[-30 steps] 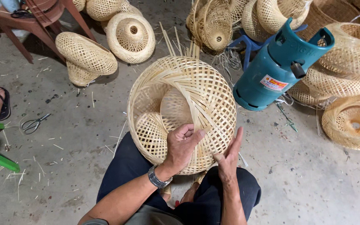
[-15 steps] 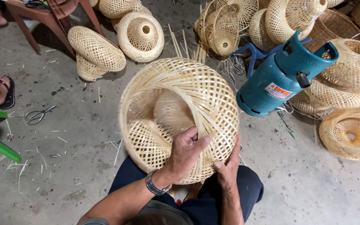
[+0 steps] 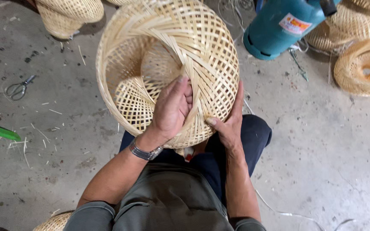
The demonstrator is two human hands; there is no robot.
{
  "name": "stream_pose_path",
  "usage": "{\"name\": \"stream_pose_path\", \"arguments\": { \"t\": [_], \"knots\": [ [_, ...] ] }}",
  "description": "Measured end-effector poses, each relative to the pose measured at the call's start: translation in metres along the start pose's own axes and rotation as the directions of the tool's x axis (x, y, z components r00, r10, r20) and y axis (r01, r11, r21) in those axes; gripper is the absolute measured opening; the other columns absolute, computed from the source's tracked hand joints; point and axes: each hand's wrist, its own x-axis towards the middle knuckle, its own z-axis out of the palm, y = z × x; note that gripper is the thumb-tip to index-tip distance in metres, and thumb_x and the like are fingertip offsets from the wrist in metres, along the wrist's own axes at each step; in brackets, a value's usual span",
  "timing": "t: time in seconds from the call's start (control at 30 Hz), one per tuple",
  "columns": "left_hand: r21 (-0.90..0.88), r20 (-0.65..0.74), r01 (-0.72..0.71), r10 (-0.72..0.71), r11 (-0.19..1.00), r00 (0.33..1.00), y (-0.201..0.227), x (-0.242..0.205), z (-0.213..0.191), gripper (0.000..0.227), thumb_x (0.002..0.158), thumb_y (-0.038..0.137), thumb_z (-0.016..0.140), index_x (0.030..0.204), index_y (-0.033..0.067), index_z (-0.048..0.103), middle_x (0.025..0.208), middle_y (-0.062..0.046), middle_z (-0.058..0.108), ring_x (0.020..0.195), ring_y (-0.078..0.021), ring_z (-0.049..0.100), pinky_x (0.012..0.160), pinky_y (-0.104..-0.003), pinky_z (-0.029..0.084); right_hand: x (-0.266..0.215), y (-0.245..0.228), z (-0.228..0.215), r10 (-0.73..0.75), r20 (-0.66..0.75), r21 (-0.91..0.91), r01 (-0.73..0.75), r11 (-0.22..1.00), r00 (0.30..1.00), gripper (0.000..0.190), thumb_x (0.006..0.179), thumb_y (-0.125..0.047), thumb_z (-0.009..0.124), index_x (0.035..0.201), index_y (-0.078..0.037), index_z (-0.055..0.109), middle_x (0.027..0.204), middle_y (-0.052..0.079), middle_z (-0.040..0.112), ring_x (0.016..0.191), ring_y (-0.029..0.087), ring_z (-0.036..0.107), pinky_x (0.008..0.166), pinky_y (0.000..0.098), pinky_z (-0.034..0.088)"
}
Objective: The person weaves thin bamboo strips into a large basket structure, using their hands to interlace the material and shape the rim.
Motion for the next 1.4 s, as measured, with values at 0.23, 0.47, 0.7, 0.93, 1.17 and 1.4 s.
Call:
{"name": "stream_pose_path", "arguments": {
  "t": [0.23,0.47,0.7,0.93,1.17,1.4],
  "knots": [
    [-0.109,0.062,0.041,-0.034,0.993,0.998,0.0,-0.007,-0.008,0.067,0.112,0.045,0.047,0.154,-0.0071,0.042,0.14,-0.018,0.059,0.123,-0.0218,0.06,0.111,-0.039,0.05,-0.004,-0.004,0.007,-0.012,0.005,0.071,0.012,0.997,1.0,0.141,0.066,-0.055,0.088,0.168,-0.002,0.008,0.164,0.023,0.04,0.15,0.032,0.047,0.126,0.0407,0.038],
    [-0.042,0.021,-0.004,0.004,0.999,1.0,0.002,-0.012,-0.001,0.053,0.113,0.031,0.053,0.15,-0.006,0.044,0.138,-0.017,0.06,0.124,-0.0217,0.062,0.11,-0.04,0.053,-0.012,-0.007,0.008,-0.027,-0.005,0.037,0.027,0.999,1.0,0.142,0.067,-0.058,0.088,0.17,-0.002,0.008,0.165,0.024,0.04,0.151,0.032,0.048,0.127,0.042,0.04],
    [0.077,0.009,-0.072,0.072,0.994,0.997,0.012,-0.013,0.011,0.045,0.111,0.024,0.056,0.147,-0.0023,0.052,0.128,-0.013,0.068,0.114,-0.0151,0.067,0.099,-0.031,0.058,-0.033,0.001,0.028,-0.108,-0.106,0.068,0.115,0.991,0.989,0.147,0.068,-0.064,0.09,0.17,-0.003,0.004,0.171,0.02,0.028,0.157,0.031,0.039,0.132,0.0438,0.035],
    [0.337,0.027,-0.132,0.13,0.932,0.991,0.023,-0.01,0.01,0.04,0.105,0.004,0.063,0.141,-0.0077,0.054,0.118,-0.013,0.074,0.106,-0.0098,0.07,0.097,-0.025,0.06,-0.034,0.023,0.033,-0.121,-0.097,0.038,0.126,0.991,0.988,0.144,0.07,-0.064,0.088,0.171,-0.002,0.005,0.17,0.019,0.027,0.158,0.03,0.036,0.133,0.0421,0.032],
    [0.358,0.083,-0.156,0.135,0.921,0.987,0.023,-0.002,-0.002,0.037,0.11,0.01,0.066,0.143,-0.0058,0.056,0.121,-0.015,0.073,0.108,-0.009,0.069,0.097,-0.024,0.058,-0.033,0.021,0.036,-0.067,-0.087,0.07,0.073,0.995,0.994,0.141,0.072,-0.059,0.09,0.169,-0.002,0.005,0.17,0.02,0.029,0.157,0.03,0.039,0.132,0.0428,0.035],
    [0.489,0.042,0.04,-0.07,0.871,0.997,0.031,-0.014,-0.017,0.031,0.104,0.016,0.06,0.127,-0.0034,0.066,0.11,-0.005,0.075,0.097,-0.0044,0.07,0.086,-0.019,0.059,-0.025,0.022,0.036,-0.073,-0.097,0.109,0.084,0.99,0.993,0.134,0.076,-0.053,0.09,0.172,-0.002,0.01,0.166,0.019,0.033,0.152,0.029,0.04,0.133,0.0424,0.036]
  ]
}}
